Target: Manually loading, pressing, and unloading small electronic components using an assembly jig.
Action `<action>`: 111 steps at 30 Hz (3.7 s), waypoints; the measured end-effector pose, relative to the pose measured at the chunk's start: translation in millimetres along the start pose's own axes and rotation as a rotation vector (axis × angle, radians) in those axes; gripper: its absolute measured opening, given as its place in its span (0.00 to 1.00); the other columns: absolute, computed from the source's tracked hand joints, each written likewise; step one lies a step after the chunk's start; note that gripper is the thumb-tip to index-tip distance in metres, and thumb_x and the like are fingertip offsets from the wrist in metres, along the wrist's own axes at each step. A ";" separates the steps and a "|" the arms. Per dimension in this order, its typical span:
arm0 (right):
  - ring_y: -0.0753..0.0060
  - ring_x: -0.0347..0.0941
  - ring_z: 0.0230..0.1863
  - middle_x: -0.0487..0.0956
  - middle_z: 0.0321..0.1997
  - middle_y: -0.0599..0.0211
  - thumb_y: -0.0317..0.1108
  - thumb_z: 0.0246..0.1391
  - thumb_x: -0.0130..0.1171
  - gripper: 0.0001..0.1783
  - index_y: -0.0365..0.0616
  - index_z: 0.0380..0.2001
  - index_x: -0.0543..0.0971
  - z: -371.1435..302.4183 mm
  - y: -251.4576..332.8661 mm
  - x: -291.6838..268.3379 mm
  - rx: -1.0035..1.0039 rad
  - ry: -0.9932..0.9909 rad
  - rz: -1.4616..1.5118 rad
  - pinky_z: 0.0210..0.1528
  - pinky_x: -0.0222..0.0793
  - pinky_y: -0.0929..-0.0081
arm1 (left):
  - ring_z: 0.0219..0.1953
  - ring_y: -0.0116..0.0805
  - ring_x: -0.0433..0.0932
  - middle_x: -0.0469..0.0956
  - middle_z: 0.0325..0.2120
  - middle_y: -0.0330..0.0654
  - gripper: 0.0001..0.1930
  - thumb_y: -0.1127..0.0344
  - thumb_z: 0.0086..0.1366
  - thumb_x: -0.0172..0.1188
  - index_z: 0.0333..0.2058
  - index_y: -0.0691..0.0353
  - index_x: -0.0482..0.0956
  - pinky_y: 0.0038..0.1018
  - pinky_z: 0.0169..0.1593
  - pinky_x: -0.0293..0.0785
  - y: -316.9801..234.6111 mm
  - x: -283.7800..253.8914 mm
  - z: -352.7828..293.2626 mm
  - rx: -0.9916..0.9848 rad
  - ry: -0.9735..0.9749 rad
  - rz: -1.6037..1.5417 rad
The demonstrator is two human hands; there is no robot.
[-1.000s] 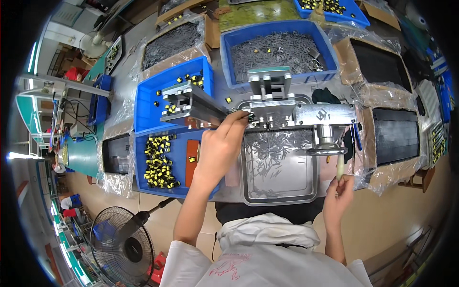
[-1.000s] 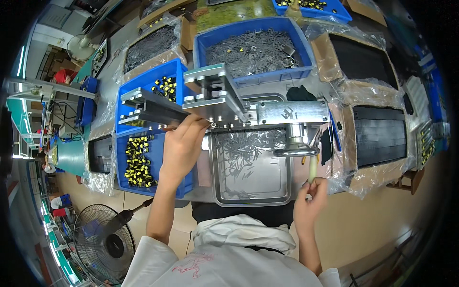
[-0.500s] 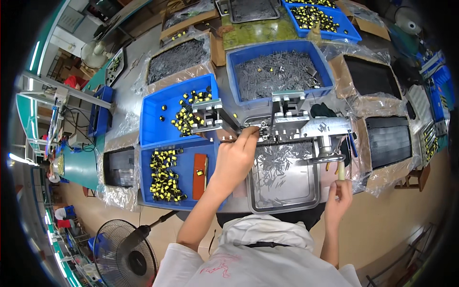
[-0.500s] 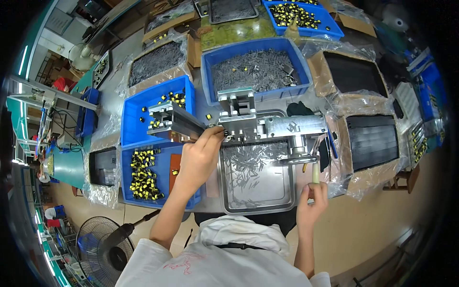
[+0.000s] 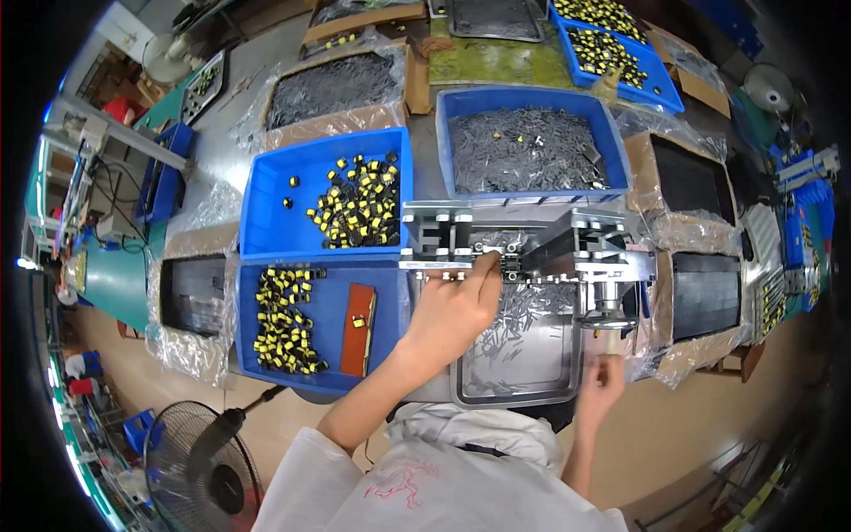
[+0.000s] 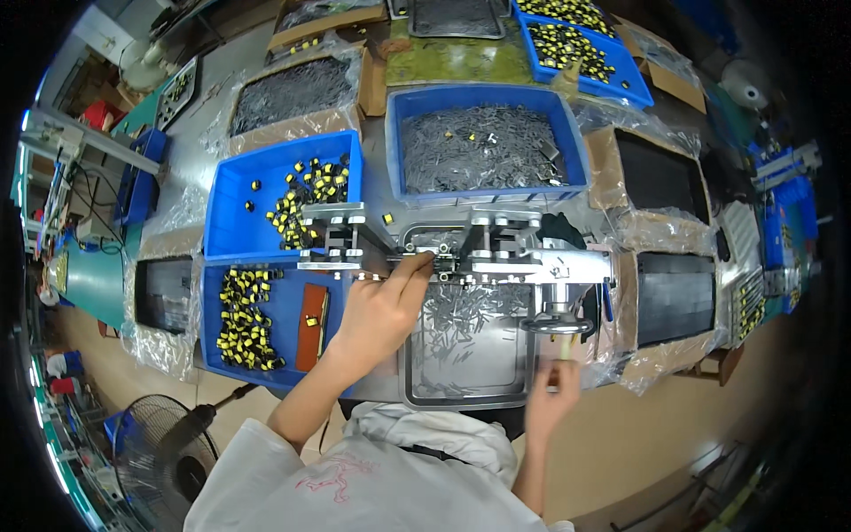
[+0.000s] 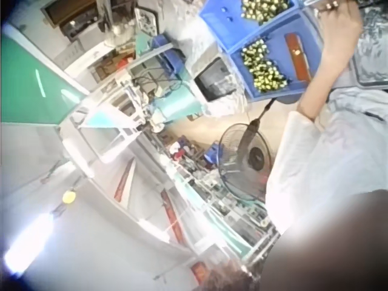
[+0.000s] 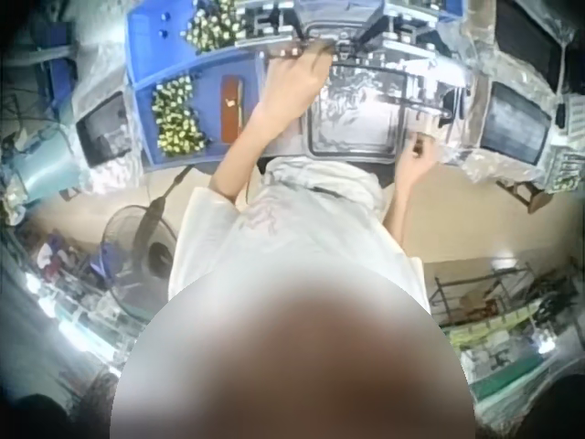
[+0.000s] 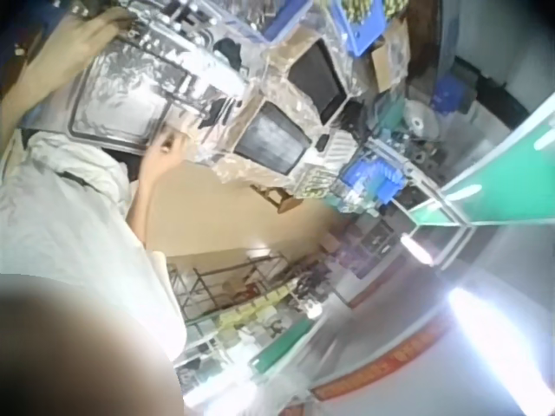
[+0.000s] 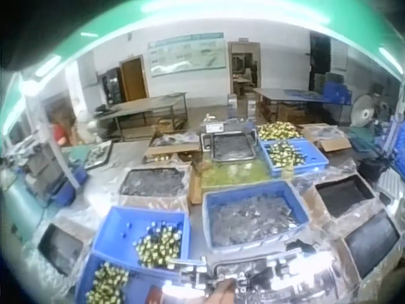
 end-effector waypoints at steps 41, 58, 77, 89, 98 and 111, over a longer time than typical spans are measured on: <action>0.67 0.73 0.33 0.74 0.31 0.60 0.25 0.58 0.59 0.05 0.36 0.30 0.74 -18.1 11.1 -17.4 -0.211 0.098 0.145 0.36 0.67 0.75 | 0.25 0.37 0.76 0.80 0.47 0.44 0.13 0.76 0.51 0.61 0.38 0.69 0.80 0.27 0.21 0.73 -0.7 -1.5 -0.5 -0.010 -0.054 -0.037; 0.76 0.68 0.25 0.74 0.31 0.67 0.28 0.65 0.53 0.07 0.36 0.33 0.75 -4.8 -28.9 0.3 0.081 0.017 0.158 0.28 0.64 0.77 | 0.26 0.37 0.78 0.80 0.45 0.46 0.13 0.77 0.50 0.62 0.38 0.70 0.80 0.27 0.24 0.75 -2.6 0.7 -1.0 0.009 -0.007 -0.001; 0.65 0.72 0.26 0.75 0.32 0.59 0.22 0.54 0.60 0.02 0.35 0.30 0.78 -6.2 37.4 -25.1 -0.314 0.181 0.044 0.30 0.68 0.71 | 0.26 0.37 0.82 0.82 0.42 0.42 0.13 0.80 0.52 0.60 0.39 0.66 0.81 0.29 0.26 0.75 1.0 0.1 4.1 -0.014 -0.080 -0.024; 0.69 0.72 0.29 0.73 0.30 0.60 0.23 0.57 0.57 0.02 0.35 0.31 0.76 -14.5 39.5 1.1 -0.139 0.261 0.139 0.30 0.67 0.74 | 0.24 0.33 0.80 0.81 0.42 0.42 0.13 0.80 0.51 0.62 0.37 0.68 0.81 0.28 0.30 0.75 0.9 2.2 3.8 -0.009 -0.045 -0.041; 0.69 0.73 0.26 0.74 0.30 0.62 0.23 0.58 0.57 0.02 0.35 0.32 0.76 5.2 -0.6 -4.7 0.041 0.091 0.074 0.30 0.67 0.74 | 0.25 0.36 0.82 0.82 0.39 0.41 0.10 0.81 0.54 0.62 0.37 0.68 0.81 0.28 0.27 0.76 -3.0 1.7 9.5 0.033 -0.131 0.007; 0.68 0.70 0.25 0.72 0.30 0.59 0.23 0.59 0.55 0.03 0.34 0.31 0.74 12.9 11.3 -20.4 -0.015 -0.002 0.023 0.29 0.65 0.72 | 0.25 0.38 0.83 0.82 0.41 0.44 0.14 0.83 0.53 0.62 0.40 0.69 0.80 0.29 0.25 0.77 -2.8 -1.0 9.7 0.045 -0.117 0.009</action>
Point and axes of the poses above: each hand's wrist, its own z-axis towards the middle knuckle, its own x-axis out of the palm, y = z × x, the point moved 2 cm from there along z, towards the middle knuckle
